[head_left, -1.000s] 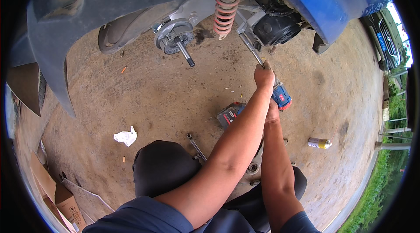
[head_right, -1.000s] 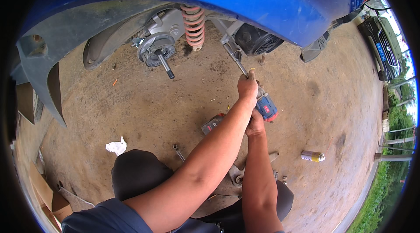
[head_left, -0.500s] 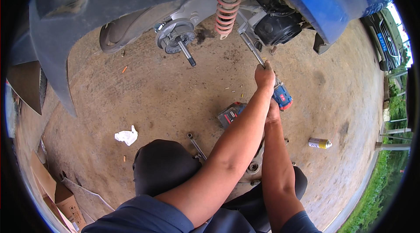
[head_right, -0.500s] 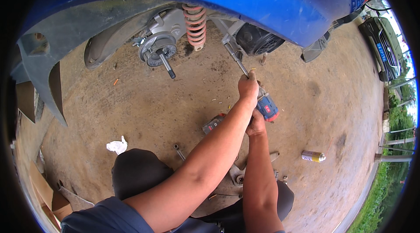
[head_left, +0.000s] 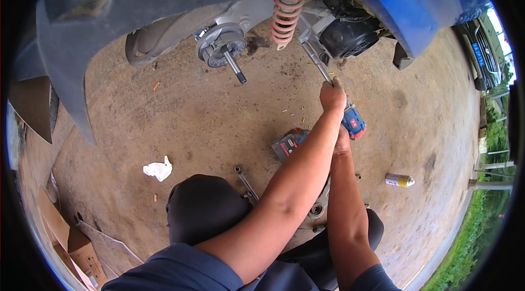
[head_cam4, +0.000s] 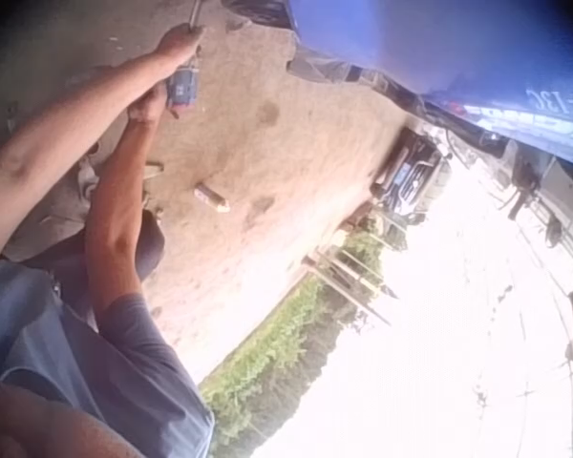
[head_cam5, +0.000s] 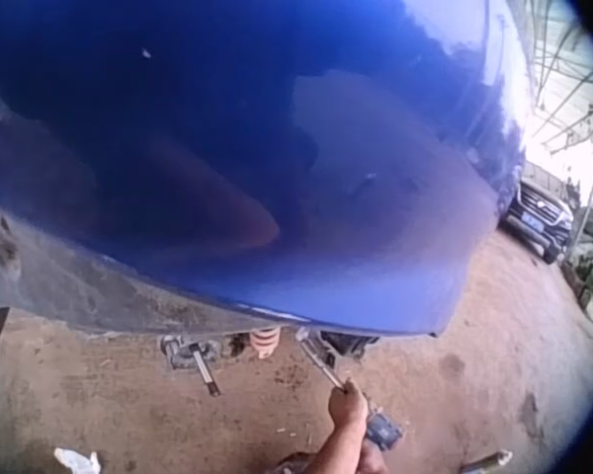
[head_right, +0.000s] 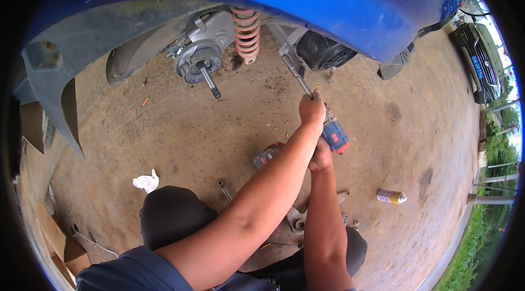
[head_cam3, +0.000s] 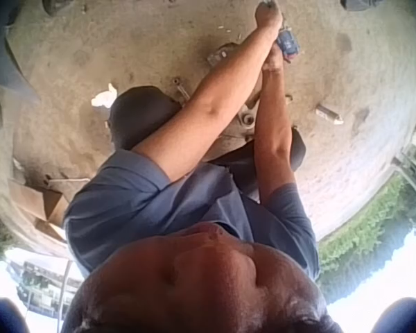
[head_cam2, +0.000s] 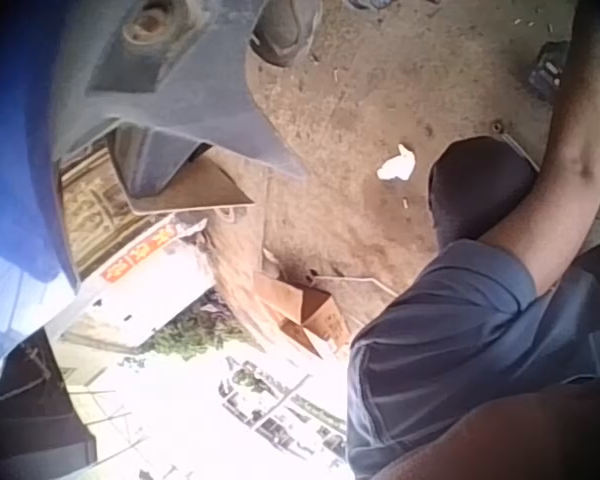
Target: Loosen and remove bolts from the rear axle area of a motorcycle using an impact wrench.
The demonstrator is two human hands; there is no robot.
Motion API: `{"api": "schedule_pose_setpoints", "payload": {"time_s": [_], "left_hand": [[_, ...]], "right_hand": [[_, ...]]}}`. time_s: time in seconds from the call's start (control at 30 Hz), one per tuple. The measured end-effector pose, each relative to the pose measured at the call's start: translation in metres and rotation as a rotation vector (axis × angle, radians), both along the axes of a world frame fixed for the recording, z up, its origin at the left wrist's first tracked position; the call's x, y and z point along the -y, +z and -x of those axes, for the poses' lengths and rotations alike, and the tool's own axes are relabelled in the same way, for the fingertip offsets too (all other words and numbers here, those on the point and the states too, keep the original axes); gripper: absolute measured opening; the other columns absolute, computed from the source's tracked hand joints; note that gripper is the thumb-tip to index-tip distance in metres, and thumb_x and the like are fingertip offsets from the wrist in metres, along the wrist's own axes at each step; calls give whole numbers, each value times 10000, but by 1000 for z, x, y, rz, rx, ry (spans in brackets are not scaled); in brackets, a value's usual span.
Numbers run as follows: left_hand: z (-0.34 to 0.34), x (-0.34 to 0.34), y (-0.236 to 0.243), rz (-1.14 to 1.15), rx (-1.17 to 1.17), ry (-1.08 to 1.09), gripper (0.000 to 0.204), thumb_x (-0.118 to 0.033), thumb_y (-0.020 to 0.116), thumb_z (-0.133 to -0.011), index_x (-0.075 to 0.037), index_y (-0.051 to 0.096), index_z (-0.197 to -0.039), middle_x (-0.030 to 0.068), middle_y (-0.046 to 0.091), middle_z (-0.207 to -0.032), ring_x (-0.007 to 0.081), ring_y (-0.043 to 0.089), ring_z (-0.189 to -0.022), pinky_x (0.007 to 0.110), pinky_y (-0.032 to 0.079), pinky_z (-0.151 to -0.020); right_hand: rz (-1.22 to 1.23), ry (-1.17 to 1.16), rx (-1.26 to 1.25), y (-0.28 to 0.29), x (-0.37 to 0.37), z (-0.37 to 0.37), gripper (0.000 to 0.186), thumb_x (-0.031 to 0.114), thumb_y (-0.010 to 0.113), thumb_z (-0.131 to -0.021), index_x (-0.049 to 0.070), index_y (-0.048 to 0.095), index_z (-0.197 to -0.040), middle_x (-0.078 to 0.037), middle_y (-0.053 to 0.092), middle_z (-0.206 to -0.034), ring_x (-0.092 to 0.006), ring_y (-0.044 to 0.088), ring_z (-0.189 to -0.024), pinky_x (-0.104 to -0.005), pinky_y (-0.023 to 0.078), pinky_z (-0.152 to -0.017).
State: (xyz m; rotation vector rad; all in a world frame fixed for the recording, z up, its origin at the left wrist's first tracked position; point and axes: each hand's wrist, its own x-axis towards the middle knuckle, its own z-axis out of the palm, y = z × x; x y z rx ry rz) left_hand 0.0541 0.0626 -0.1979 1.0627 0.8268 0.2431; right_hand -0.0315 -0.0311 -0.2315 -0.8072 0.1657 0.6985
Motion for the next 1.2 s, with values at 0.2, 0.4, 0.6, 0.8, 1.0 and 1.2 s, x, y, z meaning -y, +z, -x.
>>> {"api": "schedule_pose_setpoints", "payload": {"time_s": [0.2, 0.4, 0.6, 0.8, 1.0, 1.2], "left_hand": [[-3, -7, -8, -240, -72, 59, 450, -392, 519, -978, 49, 605, -953, 288, 671, -913, 457, 655, -882, 507, 510, -782], [-3, -6, -9, -226, -56, 62, 449, -391, 518, -980, 47, 605, -942, 278, 674, -897, 447, 661, -864, 501, 512, -768], [-7, -4, -17, -32, 10, 34, 465, -402, 520, -979, 53, 601, -927, 265, 674, -870, 432, 670, -823, 486, 516, -750], [-6, 0, -19, -86, -17, 13, 465, -397, 518, -979, 56, 606, -923, 271, 673, -873, 435, 665, -847, 486, 508, -755], [-5, -8, -17, -93, 8, 60, 452, -391, 520, -982, 48, 597, -911, 242, 675, -806, 401, 682, -773, 464, 527, -700], [5, -3, 4, -19, 39, 57, 421, -373, 527, -990, 31, 571, -878, 133, 634, -621, 258, 645, -492, 377, 528, -502]], "right_hand": [[-128, 35, -24, 3, -13, 5, 276, 121, 612, -879, -1, 606, -1126, -128, 692, -1018, -254, 686, -914, -415, 569, -843], [-69, 24, -11, -7, -7, 1, 290, 131, 623, -875, 1, 603, -1133, -124, 690, -1018, -254, 685, -911, -416, 570, -844], [-91, 38, -9, -9, -5, 0, 298, 136, 597, -893, -10, 585, -1152, -129, 683, -1033, -262, 683, -917, -419, 568, -849], [-72, 23, -25, -17, 4, -1, 294, 128, 579, -898, -16, 582, -1155, -136, 681, -1038, -268, 681, -927, -422, 567, -851], [-89, 55, -22, -13, -4, -1, 295, 120, 573, -892, -15, 582, -1155, -135, 681, -1042, -267, 681, -934, -421, 565, -855], [-86, 54, -3, -9, 2, -1, 299, 121, 573, -894, -14, 579, -1161, -136, 680, -1045, -265, 681, -934, -418, 565, -856]]}}
